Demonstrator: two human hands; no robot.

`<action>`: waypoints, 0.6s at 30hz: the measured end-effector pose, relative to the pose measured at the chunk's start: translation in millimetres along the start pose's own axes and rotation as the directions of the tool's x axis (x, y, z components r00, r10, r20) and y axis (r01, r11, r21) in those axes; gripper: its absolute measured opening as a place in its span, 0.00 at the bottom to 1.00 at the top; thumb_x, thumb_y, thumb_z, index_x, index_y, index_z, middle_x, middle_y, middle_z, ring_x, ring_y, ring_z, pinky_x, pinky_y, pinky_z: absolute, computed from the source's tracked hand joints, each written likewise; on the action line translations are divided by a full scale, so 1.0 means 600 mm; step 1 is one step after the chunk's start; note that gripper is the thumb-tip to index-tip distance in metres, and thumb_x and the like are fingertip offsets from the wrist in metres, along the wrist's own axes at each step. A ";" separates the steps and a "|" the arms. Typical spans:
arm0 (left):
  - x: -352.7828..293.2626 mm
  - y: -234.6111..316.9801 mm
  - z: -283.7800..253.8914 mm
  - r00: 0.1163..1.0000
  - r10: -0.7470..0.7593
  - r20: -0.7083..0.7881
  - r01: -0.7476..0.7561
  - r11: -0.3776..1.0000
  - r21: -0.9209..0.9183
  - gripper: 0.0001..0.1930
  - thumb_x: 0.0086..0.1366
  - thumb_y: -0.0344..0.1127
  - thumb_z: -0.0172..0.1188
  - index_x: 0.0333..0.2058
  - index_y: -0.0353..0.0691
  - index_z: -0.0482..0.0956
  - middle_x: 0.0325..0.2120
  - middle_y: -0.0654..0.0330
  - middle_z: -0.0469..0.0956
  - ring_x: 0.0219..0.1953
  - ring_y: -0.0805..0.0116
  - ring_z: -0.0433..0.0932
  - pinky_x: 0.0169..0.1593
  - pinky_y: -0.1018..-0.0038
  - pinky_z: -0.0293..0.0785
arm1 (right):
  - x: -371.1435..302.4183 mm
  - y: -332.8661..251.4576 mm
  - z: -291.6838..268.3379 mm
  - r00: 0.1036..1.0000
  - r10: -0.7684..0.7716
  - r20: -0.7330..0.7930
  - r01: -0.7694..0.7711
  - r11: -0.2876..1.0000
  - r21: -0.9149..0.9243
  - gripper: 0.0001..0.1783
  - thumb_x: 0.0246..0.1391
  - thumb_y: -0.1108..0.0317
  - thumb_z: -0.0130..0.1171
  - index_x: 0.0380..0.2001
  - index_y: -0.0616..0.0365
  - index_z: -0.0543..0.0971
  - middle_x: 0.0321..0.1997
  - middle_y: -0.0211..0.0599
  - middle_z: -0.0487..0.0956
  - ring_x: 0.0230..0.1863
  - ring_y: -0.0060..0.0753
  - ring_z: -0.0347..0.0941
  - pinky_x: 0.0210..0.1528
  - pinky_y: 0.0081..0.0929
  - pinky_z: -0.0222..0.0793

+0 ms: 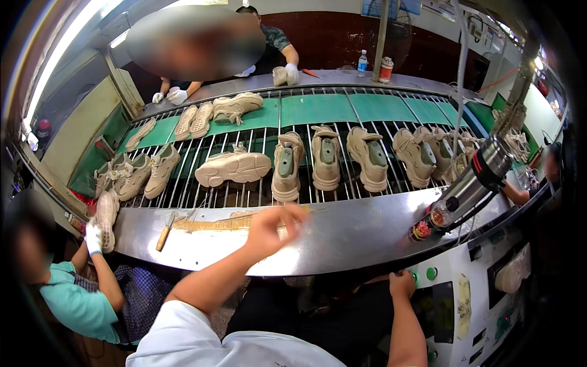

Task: The person takes shoes off a conveyor belt, places them into an industrial heat-setting machine, removes them after processing, and then removes internal shoe molds by hand.

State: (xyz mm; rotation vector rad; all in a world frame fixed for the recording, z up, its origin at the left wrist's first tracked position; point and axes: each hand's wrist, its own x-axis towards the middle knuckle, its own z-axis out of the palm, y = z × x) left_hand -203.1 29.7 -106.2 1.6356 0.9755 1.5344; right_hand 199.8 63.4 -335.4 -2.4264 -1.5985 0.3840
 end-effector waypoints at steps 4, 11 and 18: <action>-0.014 -0.249 -0.275 0.906 -0.045 -0.422 0.404 0.396 0.825 0.33 0.47 0.36 0.72 0.53 0.39 0.70 0.56 0.48 0.69 0.60 0.52 0.66 0.62 0.60 0.63 | 0.000 -0.009 0.008 0.988 -0.126 -0.091 0.129 0.991 0.027 0.12 0.42 0.63 0.62 0.30 0.59 0.81 0.39 0.43 0.78 0.45 0.51 0.72 0.48 0.45 0.70; -0.015 -0.366 -0.507 0.933 -0.219 -0.287 0.226 -0.266 0.937 0.53 0.38 0.43 0.77 0.64 0.43 0.56 0.64 0.44 0.55 0.68 0.41 0.50 0.70 0.47 0.43 | 0.011 0.004 0.025 0.970 -0.153 -0.188 0.158 0.987 0.010 0.09 0.38 0.66 0.62 0.24 0.58 0.80 0.33 0.42 0.77 0.41 0.51 0.71 0.45 0.45 0.70; -0.035 -0.439 -0.546 0.983 0.099 -0.153 0.166 -0.147 0.975 0.49 0.32 0.36 0.75 0.57 0.40 0.62 0.56 0.42 0.61 0.59 0.38 0.59 0.63 0.46 0.54 | 0.012 -0.019 0.018 0.989 -0.116 -0.089 0.107 0.990 -0.094 0.13 0.35 0.61 0.65 0.26 0.55 0.83 0.35 0.40 0.78 0.43 0.48 0.73 0.46 0.43 0.71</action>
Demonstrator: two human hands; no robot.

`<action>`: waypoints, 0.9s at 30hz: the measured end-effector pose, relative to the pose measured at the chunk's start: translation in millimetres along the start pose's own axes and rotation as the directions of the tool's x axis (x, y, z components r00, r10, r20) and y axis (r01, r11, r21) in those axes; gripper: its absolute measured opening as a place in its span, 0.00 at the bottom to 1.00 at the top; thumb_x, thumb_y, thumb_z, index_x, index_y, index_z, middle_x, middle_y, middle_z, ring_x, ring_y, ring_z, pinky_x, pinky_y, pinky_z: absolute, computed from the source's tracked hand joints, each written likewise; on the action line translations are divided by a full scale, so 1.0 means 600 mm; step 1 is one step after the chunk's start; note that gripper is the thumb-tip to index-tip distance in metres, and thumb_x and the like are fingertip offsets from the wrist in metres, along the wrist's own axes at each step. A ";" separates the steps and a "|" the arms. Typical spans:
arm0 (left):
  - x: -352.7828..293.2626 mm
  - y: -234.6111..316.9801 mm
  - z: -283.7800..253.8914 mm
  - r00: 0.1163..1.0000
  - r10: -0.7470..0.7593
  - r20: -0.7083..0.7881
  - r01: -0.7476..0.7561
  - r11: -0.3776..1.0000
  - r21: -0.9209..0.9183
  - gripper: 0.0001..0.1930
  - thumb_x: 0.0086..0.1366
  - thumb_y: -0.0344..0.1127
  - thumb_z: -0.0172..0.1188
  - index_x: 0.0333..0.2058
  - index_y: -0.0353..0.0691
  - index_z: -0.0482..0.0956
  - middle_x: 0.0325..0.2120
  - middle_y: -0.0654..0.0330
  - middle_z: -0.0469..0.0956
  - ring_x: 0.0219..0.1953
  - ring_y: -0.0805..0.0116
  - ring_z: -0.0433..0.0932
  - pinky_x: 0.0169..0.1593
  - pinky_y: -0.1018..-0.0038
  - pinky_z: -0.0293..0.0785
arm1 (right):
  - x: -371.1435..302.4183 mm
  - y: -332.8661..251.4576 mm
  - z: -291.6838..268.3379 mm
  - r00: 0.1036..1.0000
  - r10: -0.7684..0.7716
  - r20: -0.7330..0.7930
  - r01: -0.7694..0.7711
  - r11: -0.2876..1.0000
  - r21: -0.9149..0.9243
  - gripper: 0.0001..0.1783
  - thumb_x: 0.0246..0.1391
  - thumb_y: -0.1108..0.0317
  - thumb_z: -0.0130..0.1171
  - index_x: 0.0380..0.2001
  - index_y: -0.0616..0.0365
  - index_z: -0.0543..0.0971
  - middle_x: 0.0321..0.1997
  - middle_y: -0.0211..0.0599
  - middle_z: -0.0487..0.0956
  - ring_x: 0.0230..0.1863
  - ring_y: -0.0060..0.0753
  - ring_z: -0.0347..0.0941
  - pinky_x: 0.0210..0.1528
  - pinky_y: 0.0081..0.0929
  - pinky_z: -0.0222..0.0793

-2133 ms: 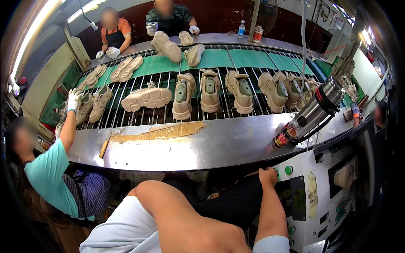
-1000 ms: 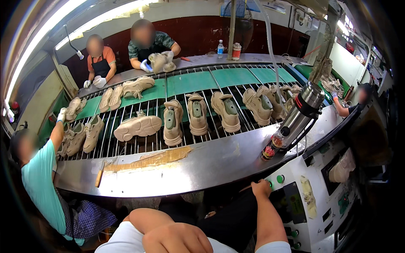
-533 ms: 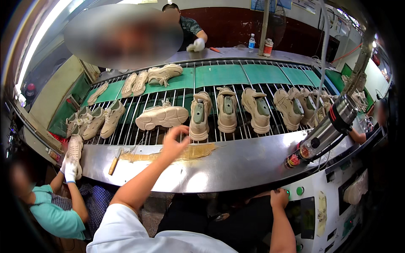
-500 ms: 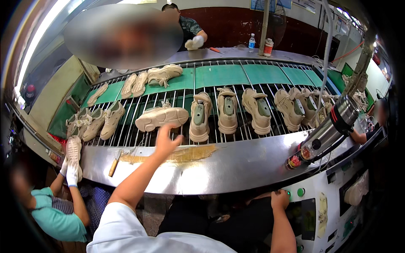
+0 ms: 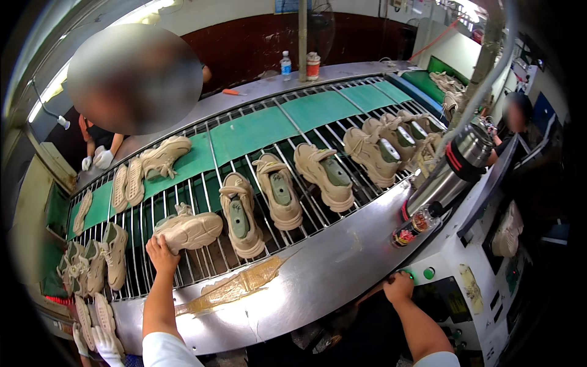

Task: The person takes shoes off a conveyor belt, places them into an industrial heat-setting machine, removes them after processing, and then removes internal shoe molds by hand.

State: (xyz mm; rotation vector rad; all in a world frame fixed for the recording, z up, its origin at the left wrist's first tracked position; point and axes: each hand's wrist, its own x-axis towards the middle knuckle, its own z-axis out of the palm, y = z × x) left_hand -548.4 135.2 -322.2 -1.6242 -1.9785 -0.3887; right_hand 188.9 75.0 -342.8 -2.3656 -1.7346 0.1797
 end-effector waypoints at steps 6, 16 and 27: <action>0.071 0.067 -0.126 0.984 0.063 0.165 -0.061 0.998 -0.012 0.49 0.29 0.38 0.74 0.57 0.40 0.65 0.49 0.46 0.66 0.52 0.45 0.65 0.58 0.56 0.60 | -0.016 -0.015 0.001 0.998 -0.043 -0.049 0.043 0.999 -0.004 0.14 0.38 0.57 0.63 0.27 0.54 0.83 0.36 0.39 0.78 0.44 0.45 0.73 0.47 0.41 0.72; -0.057 0.118 -0.433 0.994 -0.098 -0.056 0.072 0.933 -0.352 0.37 0.28 0.36 0.70 0.45 0.37 0.73 0.38 0.48 0.75 0.43 0.46 0.74 0.48 0.58 0.71 | -0.181 0.017 -0.056 0.924 -0.169 -0.343 0.315 0.844 0.433 0.11 0.42 0.66 0.61 0.33 0.53 0.81 0.40 0.40 0.79 0.46 0.49 0.73 0.50 0.42 0.70; -0.265 0.594 -0.559 0.733 0.582 0.352 0.674 -0.689 -0.265 0.42 0.52 0.68 0.54 0.55 0.38 0.70 0.51 0.46 0.73 0.52 0.46 0.73 0.54 0.49 0.72 | -0.262 0.017 -0.250 0.804 -0.592 0.058 -0.135 -0.087 0.987 0.45 0.53 0.66 0.67 0.69 0.52 0.54 0.58 0.38 0.71 0.55 0.29 0.69 0.60 0.29 0.64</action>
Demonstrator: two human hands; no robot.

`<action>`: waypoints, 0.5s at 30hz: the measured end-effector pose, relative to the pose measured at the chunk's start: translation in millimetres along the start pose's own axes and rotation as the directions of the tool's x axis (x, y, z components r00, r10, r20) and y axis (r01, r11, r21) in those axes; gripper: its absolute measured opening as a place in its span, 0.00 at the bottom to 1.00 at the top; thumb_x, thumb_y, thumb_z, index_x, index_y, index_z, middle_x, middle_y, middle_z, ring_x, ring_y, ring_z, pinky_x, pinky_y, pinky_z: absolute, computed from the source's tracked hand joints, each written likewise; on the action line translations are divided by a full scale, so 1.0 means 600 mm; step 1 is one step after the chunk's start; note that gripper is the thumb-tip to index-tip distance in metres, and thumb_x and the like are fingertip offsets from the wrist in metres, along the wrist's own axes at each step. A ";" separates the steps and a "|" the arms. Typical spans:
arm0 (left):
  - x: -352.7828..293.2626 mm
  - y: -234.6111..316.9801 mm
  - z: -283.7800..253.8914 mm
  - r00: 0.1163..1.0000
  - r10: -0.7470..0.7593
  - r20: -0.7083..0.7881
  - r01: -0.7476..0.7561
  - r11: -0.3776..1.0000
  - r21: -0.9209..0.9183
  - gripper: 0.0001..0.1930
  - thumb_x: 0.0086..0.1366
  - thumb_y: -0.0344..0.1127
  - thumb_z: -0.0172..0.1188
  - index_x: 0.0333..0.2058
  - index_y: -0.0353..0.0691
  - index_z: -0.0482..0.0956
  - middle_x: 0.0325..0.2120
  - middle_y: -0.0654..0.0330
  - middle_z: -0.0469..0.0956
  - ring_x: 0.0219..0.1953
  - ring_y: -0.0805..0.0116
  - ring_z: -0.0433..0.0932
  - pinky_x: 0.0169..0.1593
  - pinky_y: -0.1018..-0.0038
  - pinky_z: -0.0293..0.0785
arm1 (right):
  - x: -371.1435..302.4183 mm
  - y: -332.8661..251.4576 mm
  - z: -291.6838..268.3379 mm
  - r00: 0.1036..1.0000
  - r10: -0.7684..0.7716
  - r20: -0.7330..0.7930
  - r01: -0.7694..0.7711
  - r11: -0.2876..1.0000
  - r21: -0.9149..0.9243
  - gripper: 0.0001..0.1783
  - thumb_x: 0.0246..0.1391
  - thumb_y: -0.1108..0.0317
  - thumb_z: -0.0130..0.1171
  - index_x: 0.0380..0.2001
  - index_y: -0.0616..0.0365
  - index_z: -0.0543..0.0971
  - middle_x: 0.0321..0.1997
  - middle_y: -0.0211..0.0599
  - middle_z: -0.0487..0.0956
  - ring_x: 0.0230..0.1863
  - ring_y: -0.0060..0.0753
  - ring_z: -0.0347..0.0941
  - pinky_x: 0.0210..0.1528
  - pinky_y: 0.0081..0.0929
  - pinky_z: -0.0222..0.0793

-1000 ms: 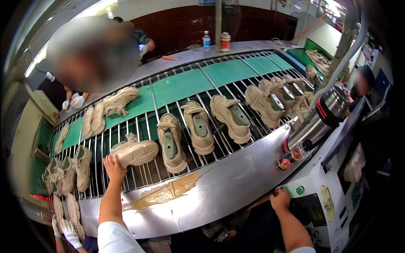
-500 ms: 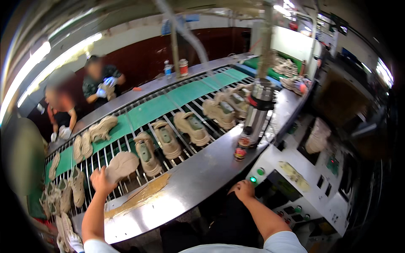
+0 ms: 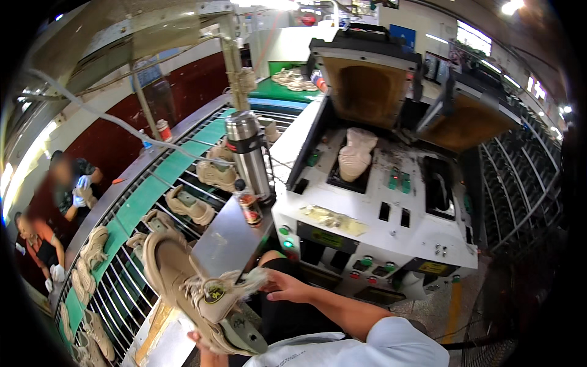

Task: The person takes shoes off a conveyor belt, places them into an industrial heat-setting machine, removes them after processing, and then removes internal shoe molds by hand.

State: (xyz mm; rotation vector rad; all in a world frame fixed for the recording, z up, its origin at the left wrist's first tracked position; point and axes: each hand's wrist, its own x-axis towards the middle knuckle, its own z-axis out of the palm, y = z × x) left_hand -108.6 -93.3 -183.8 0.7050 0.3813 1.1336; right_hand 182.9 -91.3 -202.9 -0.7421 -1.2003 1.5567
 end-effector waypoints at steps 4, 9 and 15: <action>0.083 -0.050 0.251 0.654 -0.756 0.037 0.756 0.651 -0.069 0.25 0.65 0.53 0.51 0.47 0.35 0.74 0.40 0.54 0.77 0.40 0.54 0.77 0.48 0.56 0.76 | -0.034 -0.091 0.009 0.987 -0.128 0.097 0.107 0.975 0.195 0.46 0.55 0.68 0.64 0.70 0.50 0.49 0.57 0.39 0.71 0.50 0.31 0.73 0.55 0.30 0.70; 0.170 -0.218 0.226 0.231 -0.795 0.561 0.918 0.369 0.144 0.22 0.68 0.45 0.50 0.53 0.34 0.73 0.47 0.51 0.78 0.46 0.55 0.79 0.51 0.58 0.76 | -0.148 -0.110 -0.078 0.945 -0.178 -0.276 0.231 0.958 0.172 0.43 0.54 0.67 0.63 0.69 0.49 0.52 0.58 0.38 0.71 0.51 0.32 0.73 0.53 0.32 0.71; 0.166 -0.336 0.100 0.798 -0.589 0.126 0.343 0.616 0.709 0.07 0.63 0.28 0.59 0.37 0.32 0.81 0.29 0.59 0.82 0.32 0.72 0.80 0.39 0.77 0.77 | -0.415 -0.180 -0.235 0.439 -0.374 -0.817 0.353 0.908 -0.227 0.41 0.54 0.65 0.62 0.68 0.48 0.56 0.58 0.37 0.71 0.52 0.34 0.72 0.52 0.35 0.72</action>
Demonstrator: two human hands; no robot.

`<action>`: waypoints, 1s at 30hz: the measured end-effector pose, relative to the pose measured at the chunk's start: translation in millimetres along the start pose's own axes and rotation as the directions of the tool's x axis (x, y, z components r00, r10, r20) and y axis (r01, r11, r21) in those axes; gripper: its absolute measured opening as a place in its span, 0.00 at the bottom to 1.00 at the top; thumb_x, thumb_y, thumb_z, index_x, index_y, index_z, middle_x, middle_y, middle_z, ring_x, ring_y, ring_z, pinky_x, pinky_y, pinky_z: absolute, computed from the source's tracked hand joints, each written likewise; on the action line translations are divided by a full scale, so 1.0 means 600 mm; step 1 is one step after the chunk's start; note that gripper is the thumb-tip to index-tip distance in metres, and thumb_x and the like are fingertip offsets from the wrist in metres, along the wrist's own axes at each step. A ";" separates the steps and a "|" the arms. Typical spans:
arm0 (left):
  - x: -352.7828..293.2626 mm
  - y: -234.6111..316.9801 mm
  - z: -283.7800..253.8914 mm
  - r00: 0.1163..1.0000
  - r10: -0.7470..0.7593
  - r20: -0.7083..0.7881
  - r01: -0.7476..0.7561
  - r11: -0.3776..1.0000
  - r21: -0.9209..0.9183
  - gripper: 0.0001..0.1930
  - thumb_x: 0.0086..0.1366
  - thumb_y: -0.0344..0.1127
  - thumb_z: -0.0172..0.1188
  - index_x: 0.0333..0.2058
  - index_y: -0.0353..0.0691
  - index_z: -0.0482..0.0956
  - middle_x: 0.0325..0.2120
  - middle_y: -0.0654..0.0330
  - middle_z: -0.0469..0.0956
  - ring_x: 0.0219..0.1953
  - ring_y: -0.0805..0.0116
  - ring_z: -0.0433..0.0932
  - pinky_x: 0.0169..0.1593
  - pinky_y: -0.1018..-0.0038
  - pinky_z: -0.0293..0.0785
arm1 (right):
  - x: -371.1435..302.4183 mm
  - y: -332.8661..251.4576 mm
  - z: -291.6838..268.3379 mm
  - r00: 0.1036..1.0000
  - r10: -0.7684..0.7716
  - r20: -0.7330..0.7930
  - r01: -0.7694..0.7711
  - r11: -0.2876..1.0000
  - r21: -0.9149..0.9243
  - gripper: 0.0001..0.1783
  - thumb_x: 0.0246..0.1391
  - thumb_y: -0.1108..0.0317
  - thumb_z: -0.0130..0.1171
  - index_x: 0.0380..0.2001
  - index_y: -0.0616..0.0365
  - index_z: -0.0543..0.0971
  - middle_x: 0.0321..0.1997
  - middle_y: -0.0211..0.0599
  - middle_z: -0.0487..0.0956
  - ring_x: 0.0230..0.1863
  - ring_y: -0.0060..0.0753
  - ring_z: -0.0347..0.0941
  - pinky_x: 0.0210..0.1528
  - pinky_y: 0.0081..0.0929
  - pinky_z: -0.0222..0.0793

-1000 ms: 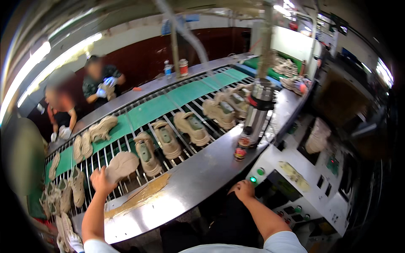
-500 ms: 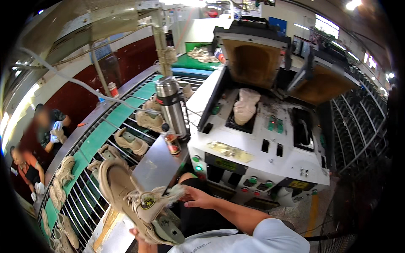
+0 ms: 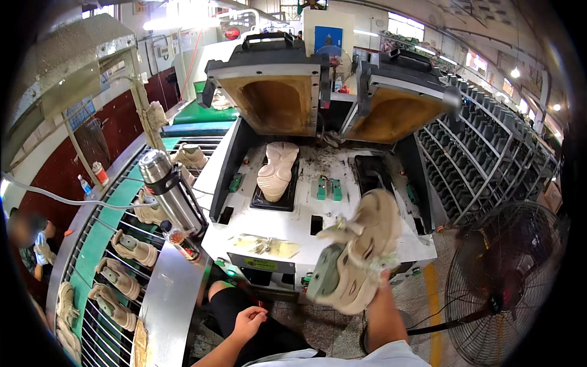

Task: The person takes shoes off a conveyor belt, places them into an industrial heat-setting machine, removes them after processing, and then removes internal shoe molds by hand.

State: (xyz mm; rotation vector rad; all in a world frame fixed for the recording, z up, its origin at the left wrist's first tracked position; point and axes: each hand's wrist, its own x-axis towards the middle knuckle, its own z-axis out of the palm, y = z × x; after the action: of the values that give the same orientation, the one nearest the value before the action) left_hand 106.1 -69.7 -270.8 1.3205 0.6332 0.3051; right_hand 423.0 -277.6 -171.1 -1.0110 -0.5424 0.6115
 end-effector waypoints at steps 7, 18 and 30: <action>0.031 -0.027 0.010 0.915 0.402 -0.039 -0.282 0.705 0.651 0.04 0.49 0.31 0.63 0.24 0.37 0.82 0.21 0.55 0.79 0.23 0.61 0.80 0.29 0.72 0.75 | 0.182 -0.226 -0.243 0.865 -0.386 -0.321 0.187 0.841 -0.507 0.43 0.50 0.68 0.62 0.69 0.47 0.56 0.63 0.38 0.68 0.55 0.38 0.72 0.50 0.36 0.72; 0.070 -0.034 0.005 0.881 0.470 -0.051 -0.316 0.666 0.675 0.03 0.46 0.31 0.63 0.21 0.39 0.81 0.18 0.56 0.77 0.20 0.59 0.78 0.26 0.68 0.75 | 0.467 -0.323 -0.161 0.782 -0.183 -0.596 -0.619 -0.107 -0.778 0.54 0.41 0.54 0.65 0.71 0.51 0.53 0.63 0.50 0.70 0.59 0.46 0.71 0.57 0.38 0.68; 0.062 -0.035 0.001 0.860 0.510 -0.019 -0.347 0.613 0.709 0.03 0.47 0.31 0.63 0.21 0.39 0.81 0.17 0.56 0.76 0.20 0.58 0.77 0.25 0.67 0.74 | 0.501 -0.276 -0.163 0.724 -0.061 -0.687 -0.665 -0.327 -0.671 0.55 0.36 0.44 0.66 0.68 0.54 0.61 0.65 0.42 0.70 0.60 0.40 0.72 0.55 0.38 0.71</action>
State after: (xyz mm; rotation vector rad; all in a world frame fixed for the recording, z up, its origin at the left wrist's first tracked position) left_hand 133.1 -54.9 -300.6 2.2066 0.6270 0.6679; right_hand 737.6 -194.4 -24.7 -3.0503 -0.0827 0.2238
